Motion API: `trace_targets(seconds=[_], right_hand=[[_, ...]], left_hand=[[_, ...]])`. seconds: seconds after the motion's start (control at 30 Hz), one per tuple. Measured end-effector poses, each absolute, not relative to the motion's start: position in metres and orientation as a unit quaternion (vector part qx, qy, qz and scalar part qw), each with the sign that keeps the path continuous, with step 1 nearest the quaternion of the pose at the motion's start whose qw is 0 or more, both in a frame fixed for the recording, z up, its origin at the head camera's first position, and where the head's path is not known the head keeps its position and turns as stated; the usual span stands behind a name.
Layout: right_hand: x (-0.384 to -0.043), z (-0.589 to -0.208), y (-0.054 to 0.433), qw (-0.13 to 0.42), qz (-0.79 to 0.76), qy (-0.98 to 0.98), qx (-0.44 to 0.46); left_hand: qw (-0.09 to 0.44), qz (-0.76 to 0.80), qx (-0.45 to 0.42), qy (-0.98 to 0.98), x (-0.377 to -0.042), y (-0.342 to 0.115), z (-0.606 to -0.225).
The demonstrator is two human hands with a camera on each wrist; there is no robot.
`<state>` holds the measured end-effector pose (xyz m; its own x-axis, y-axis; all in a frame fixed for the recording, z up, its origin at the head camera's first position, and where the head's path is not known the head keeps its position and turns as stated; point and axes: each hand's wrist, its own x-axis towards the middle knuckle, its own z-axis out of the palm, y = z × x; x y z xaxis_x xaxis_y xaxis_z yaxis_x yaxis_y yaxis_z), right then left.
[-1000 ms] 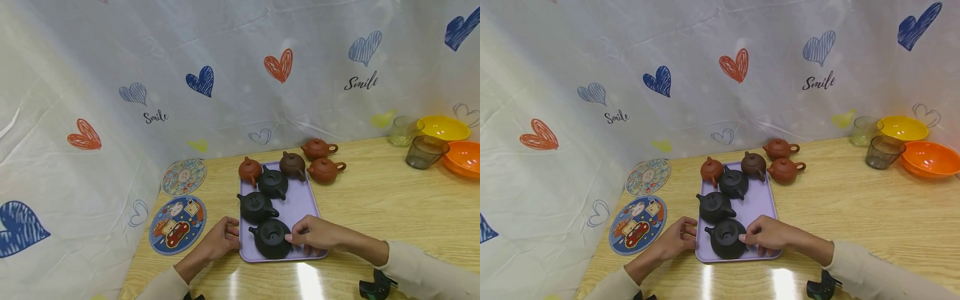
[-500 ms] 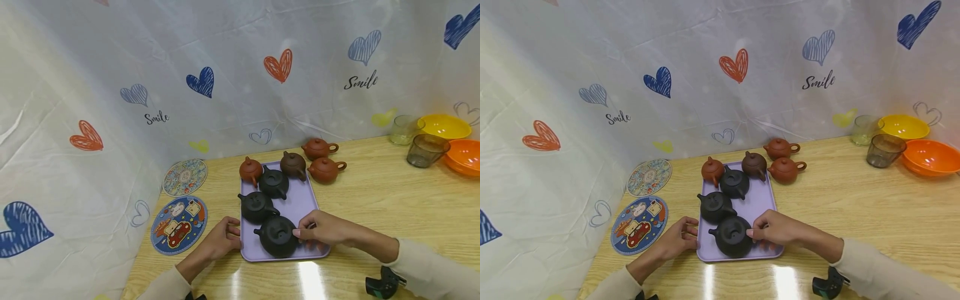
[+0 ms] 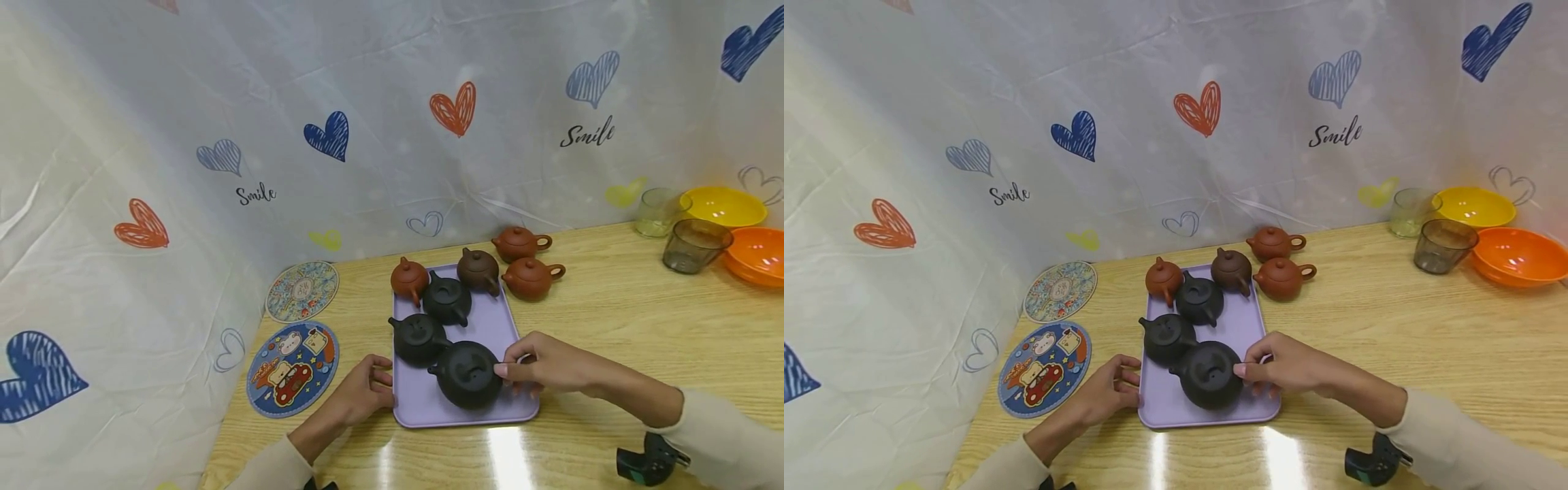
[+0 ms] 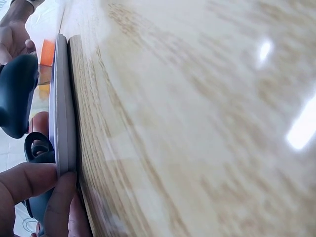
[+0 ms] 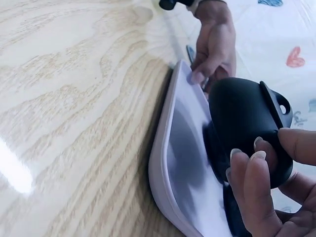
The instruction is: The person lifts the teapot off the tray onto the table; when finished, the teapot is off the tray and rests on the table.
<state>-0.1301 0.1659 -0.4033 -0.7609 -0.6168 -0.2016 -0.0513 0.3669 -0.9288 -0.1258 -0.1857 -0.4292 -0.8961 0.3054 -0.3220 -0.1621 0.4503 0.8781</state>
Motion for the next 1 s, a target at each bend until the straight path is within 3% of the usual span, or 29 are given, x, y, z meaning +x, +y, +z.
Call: trace_targets(seconds=[1.0], right_hand=[[-0.14, -0.385, 0.241, 0.253, -0.505, 0.803, -0.191]], left_hand=[[0.223, 0.521, 0.041, 0.823, -0.126, -0.186, -0.43]])
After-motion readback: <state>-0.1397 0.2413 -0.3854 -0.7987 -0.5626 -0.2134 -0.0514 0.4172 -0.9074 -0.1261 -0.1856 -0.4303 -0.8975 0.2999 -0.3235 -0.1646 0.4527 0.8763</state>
